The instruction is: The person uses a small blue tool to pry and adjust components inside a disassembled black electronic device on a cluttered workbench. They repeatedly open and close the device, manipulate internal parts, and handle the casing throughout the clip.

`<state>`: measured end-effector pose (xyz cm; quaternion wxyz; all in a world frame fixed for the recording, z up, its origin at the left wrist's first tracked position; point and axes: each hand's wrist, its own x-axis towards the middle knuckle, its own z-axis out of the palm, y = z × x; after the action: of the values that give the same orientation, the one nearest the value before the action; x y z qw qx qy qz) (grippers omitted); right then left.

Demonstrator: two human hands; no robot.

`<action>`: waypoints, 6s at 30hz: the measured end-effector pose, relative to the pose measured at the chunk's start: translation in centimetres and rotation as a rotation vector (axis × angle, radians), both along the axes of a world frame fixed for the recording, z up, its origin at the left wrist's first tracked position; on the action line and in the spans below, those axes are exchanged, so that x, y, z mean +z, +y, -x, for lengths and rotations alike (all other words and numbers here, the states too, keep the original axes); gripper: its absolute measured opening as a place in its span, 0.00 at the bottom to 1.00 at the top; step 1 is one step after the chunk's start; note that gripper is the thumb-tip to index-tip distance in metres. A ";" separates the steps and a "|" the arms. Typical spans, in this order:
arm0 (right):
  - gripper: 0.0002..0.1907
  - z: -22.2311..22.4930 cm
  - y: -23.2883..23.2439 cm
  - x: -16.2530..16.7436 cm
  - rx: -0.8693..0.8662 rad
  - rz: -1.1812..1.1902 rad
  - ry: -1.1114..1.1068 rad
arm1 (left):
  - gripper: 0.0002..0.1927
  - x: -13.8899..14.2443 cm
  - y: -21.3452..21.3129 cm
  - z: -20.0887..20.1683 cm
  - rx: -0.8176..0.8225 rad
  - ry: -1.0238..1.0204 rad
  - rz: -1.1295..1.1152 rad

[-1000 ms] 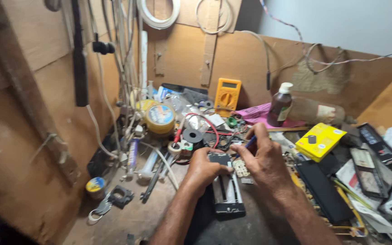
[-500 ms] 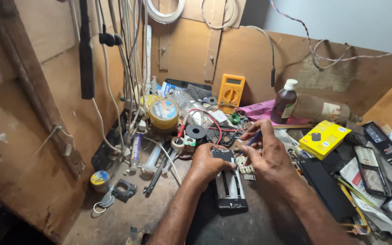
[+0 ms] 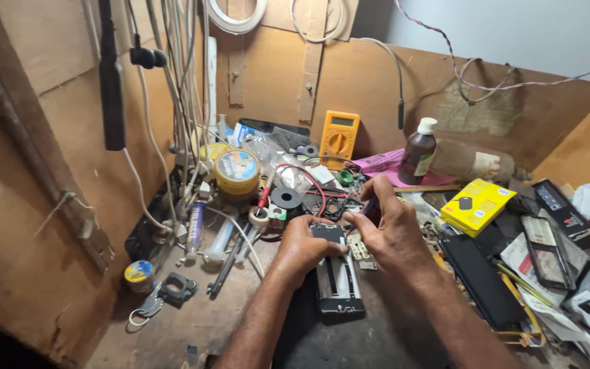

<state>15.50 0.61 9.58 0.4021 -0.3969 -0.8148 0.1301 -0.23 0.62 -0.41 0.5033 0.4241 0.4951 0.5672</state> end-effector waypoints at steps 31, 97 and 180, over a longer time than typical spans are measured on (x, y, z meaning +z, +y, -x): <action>0.18 -0.6 0.4 -0.3 0.070 0.159 0.081 | 0.27 0.1 0.1 -0.3 0.025 0.059 0.021; 0.20 1.9 -0.9 -0.8 -0.120 0.120 0.212 | 0.28 0.8 -0.7 -0.5 0.122 0.146 -0.001; 0.13 -6.6 -4.7 -7.7 -0.744 -0.102 -0.147 | 0.23 0.6 -1.0 1.6 -0.167 -0.529 -0.071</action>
<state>22.14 -4.12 1.87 0.3816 -0.6534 -0.6469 -0.0944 -1.87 -0.42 0.23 0.6448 0.3183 0.2895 0.6317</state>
